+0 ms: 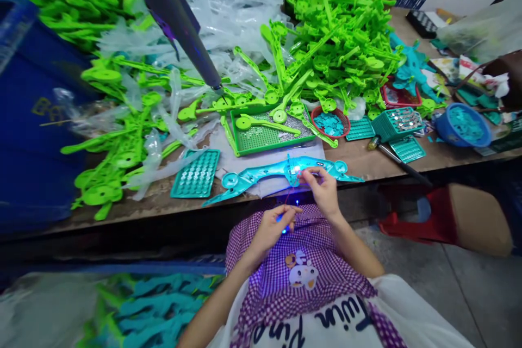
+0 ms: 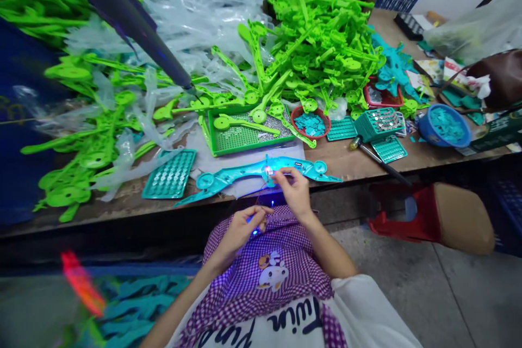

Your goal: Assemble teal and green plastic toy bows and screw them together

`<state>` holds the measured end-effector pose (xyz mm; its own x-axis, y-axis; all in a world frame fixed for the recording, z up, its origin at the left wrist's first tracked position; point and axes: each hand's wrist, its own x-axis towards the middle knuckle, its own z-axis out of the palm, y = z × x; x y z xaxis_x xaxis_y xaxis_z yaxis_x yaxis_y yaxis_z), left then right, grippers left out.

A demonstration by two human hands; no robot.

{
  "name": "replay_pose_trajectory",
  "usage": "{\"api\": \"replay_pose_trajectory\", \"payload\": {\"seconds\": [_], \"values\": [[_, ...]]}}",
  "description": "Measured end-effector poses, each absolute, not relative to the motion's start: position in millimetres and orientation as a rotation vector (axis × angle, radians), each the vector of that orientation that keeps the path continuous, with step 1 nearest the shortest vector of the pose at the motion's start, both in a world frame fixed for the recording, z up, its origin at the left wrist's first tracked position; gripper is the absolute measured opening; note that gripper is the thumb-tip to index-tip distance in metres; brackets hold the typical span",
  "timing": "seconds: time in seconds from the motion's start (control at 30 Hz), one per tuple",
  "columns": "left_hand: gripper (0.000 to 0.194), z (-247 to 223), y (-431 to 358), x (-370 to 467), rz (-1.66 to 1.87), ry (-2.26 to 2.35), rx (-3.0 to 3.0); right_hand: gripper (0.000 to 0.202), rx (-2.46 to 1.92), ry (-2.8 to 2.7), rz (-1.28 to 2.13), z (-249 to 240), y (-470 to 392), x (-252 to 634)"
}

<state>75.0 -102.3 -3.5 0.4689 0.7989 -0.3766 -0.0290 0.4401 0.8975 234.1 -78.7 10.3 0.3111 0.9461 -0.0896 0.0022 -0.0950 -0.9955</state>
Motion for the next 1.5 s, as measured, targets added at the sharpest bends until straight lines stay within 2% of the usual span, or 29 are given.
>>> {"api": "replay_pose_trajectory", "payload": {"seconds": [0.13, 0.3, 0.43, 0.5, 0.6, 0.7, 0.83, 0.97, 1.1, 1.23, 1.33, 1.4, 1.5], "values": [[0.033, -3, -96, 57, 0.628, 0.840, 0.534, 0.030, -1.630, -1.170, 0.838, 3, -73, 262], [0.006, 6, -89, 46, 0.704, 0.937, 0.231, 0.030, -1.638, -1.449, 0.348, 19, -101, 264], [0.018, 12, -85, 50, 0.753, 1.043, 0.027, 0.025, -1.420, -1.695, 0.555, 24, -132, 266], [0.020, 13, -86, 52, 0.761, 1.066, 0.006, 0.021, -1.467, -1.610, 0.610, 25, -140, 273], [0.014, 13, -89, 55, 0.795, 1.086, 0.098, 0.025, -1.552, -1.348, 0.527, 35, -138, 276], [0.007, 11, -92, 58, 0.833, 1.092, 0.193, 0.028, -1.438, -1.587, 0.586, 45, -125, 262], [0.018, 5, -95, 53, 0.909, 1.084, 0.335, 0.029, -1.321, -1.843, 0.732, 43, -114, 243], [0.030, -6, -102, 37, 1.072, 1.135, 0.692, 0.021, -1.488, -1.498, 0.667, 30, -127, 263], [0.023, -15, -109, 26, 1.137, 1.340, 1.165, 0.023, -1.706, -1.088, 0.558, 18, -141, 297], [0.021, -19, -114, 21, 1.123, 1.444, 1.405, 0.026, -1.764, -1.001, 0.508, 1, -149, 306], [0.021, -22, -116, 18, 1.104, 1.451, 1.425, 0.026, -1.807, -0.936, 0.637, -21, -157, 300], [0.022, -26, -117, 19, 1.098, 1.443, 1.385, 0.027, -1.769, -0.735, 0.916, -39, -160, 291], [0.023, -28, -115, 22, 1.114, 1.428, 1.339, 0.035, -1.469, -0.316, 1.336, -59, -155, 272]]}}
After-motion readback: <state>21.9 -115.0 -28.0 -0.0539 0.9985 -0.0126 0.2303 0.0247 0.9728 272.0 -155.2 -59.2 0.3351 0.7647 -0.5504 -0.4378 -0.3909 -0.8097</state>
